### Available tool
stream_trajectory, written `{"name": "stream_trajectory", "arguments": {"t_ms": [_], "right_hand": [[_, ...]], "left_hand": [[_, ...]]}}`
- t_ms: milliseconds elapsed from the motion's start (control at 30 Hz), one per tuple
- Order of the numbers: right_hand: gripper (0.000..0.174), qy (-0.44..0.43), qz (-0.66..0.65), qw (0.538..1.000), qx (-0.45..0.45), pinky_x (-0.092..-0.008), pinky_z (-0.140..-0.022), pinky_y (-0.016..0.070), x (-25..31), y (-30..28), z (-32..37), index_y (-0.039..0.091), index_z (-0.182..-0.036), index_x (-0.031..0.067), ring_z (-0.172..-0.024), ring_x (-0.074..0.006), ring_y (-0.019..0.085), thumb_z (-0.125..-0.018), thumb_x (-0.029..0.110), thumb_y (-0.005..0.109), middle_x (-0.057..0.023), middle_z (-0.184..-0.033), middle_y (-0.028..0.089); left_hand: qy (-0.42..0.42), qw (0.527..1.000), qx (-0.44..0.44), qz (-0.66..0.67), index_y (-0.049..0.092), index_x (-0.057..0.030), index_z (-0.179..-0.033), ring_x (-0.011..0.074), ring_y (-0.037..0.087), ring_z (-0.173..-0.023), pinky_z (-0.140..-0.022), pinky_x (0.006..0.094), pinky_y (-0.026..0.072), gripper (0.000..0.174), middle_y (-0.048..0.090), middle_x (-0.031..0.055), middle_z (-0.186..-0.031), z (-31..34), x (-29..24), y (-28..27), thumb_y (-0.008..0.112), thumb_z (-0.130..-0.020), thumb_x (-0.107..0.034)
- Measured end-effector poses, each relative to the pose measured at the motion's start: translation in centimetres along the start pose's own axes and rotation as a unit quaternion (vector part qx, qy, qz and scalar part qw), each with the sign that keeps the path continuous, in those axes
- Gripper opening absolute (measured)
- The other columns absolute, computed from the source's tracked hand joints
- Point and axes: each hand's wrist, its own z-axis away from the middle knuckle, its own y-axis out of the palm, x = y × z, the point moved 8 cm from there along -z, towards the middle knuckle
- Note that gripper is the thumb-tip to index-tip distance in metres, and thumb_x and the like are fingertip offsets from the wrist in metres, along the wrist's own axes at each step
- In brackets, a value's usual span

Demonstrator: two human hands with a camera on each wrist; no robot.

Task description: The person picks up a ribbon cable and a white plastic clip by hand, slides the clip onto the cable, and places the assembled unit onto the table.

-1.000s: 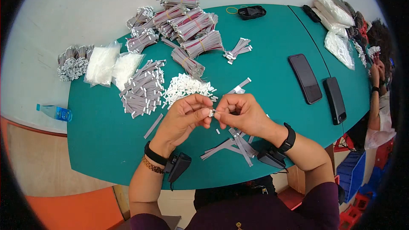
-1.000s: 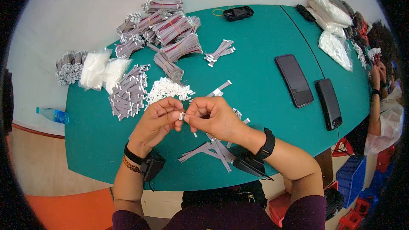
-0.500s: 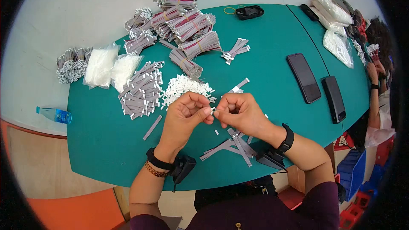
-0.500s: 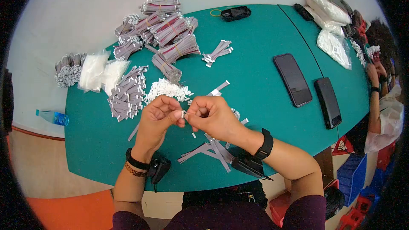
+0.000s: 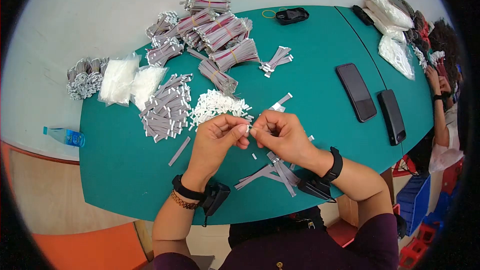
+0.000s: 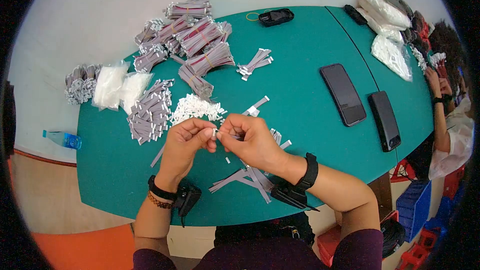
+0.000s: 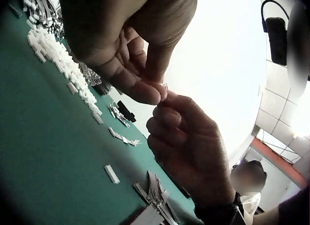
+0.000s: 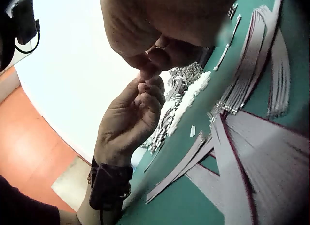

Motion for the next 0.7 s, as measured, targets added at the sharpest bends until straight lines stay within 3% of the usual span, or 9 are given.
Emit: {"name": "stream_trajectory", "arguments": {"t_ms": [200, 700], "right_hand": [[0.010, -0.009, 0.044, 0.999, 0.008, -0.0191, -0.050, 0.0359, -0.07, -0.11, 0.00, 0.057, -0.081, 0.0007, -0.058, -0.0020, 0.047, -0.085, 0.008, 0.061, 0.0028, -0.065, 0.054], [0.007, 0.001, 0.057, 0.998, 0.032, -0.0195, -0.053, 0.0396, 0.11, 0.14, 0.28, 0.059, -0.083, -0.0001, -0.062, -0.0030, 0.051, -0.085, 0.006, 0.061, 0.0016, -0.069, 0.056]], "left_hand": [[0.023, 0.999, 0.010, -0.038, 0.061, 0.0036, -0.095, 0.0111, 0.061, -0.071, -0.064, 0.0226, 0.0516, 0.013, 0.064, 0.0078, -0.085, 0.18, -0.73, 0.10, 0.062, -0.084, -0.003], [-0.009, 0.999, 0.034, -0.013, 0.061, 0.0040, -0.093, 0.0144, 0.064, -0.069, -0.063, 0.0245, 0.0532, 0.012, 0.065, 0.0101, -0.083, 0.11, 0.06, 0.06, 0.064, -0.083, -0.003]]}}
